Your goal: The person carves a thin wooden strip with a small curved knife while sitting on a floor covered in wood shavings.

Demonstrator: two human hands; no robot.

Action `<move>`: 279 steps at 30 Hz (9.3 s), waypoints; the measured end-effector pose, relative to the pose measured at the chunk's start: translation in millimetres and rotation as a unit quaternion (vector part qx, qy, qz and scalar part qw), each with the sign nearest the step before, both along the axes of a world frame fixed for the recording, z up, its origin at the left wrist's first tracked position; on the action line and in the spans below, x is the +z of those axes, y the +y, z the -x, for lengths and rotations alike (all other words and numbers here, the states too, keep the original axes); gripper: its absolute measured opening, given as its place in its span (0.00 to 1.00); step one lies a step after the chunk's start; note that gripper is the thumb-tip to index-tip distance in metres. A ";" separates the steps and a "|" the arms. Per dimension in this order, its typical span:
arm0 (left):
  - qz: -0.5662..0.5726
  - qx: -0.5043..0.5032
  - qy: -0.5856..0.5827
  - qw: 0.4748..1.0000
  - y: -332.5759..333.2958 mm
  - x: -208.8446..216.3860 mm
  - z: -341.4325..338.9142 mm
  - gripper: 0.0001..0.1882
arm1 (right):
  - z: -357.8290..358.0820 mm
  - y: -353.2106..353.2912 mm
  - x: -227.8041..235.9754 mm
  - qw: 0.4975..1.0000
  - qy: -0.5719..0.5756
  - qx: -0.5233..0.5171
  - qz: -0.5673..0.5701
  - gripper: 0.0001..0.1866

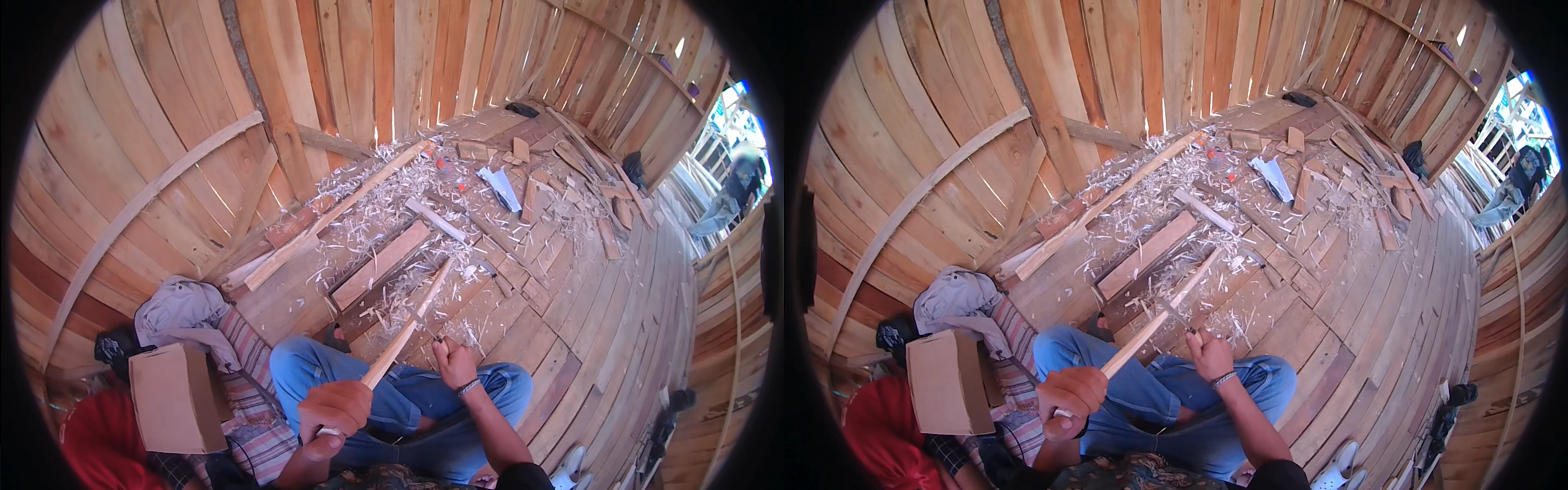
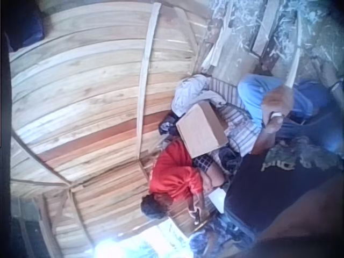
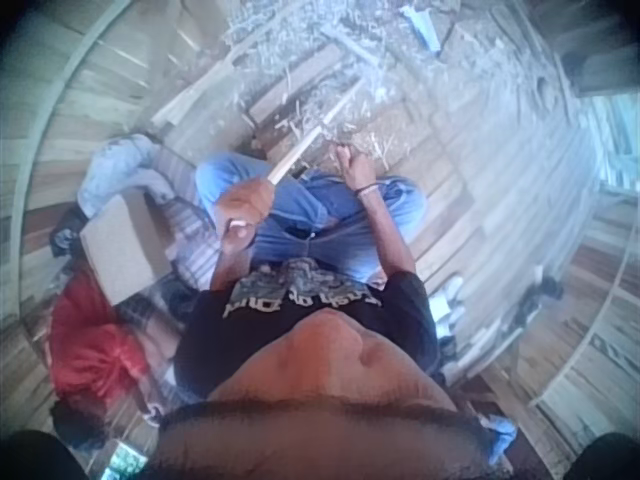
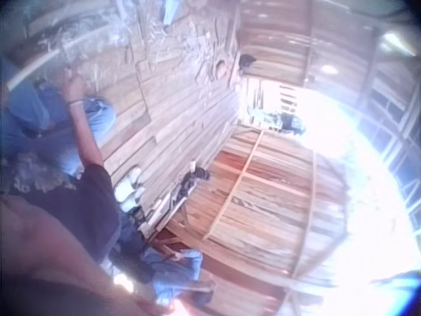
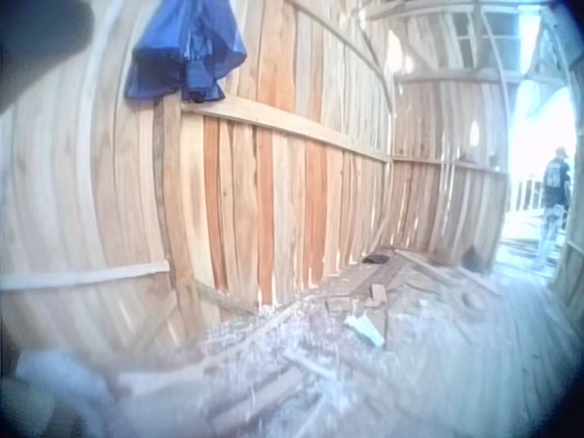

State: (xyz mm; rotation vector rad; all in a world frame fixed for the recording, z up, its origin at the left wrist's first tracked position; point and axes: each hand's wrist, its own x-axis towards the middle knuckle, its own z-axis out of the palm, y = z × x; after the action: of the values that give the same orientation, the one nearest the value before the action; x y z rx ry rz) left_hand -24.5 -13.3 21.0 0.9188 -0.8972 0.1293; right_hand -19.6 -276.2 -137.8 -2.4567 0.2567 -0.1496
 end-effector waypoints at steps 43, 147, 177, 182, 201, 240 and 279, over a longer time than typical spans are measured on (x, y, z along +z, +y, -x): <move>0.080 0.108 0.051 0.990 13.6 8.2 4.3 0.18 | -17.8 9.0 7.0 0.997 0.037 0.048 0.037 0.27; -0.323 -0.327 0.431 0.777 24.9 -102.2 65.2 0.14 | -4.8 31.1 101.9 0.624 -0.191 0.014 -0.758 0.18; -0.459 -0.062 0.297 0.835 9.1 -77.0 73.7 0.19 | 11.0 44.5 85.7 0.684 -0.167 -0.049 -0.708 0.24; -0.547 0.085 0.160 0.817 2.9 -67.3 84.2 0.25 | 10.1 48.6 74.4 0.697 -0.158 -0.056 -0.698 0.23; -0.438 -0.094 0.158 0.880 3.8 -51.6 87.3 0.45 | 3.1 50.5 60.9 0.709 -0.104 -0.051 -0.696 0.13; -0.247 -0.218 0.393 0.859 81.4 -60.9 54.3 0.59 | 11.7 100.9 2.6 0.607 -0.054 -0.207 -0.765 0.13; 0.243 0.218 0.070 0.943 47.0 47.9 -65.2 0.12 | -114.0 -24.1 51.3 0.973 -0.104 0.177 -0.105 0.20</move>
State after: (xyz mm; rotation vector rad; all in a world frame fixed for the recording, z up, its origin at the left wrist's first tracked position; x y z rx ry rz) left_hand 40.7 33.8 69.0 0.6364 -0.4814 0.6319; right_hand 94.4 -300.3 -86.6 -2.2130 -0.2451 -0.2117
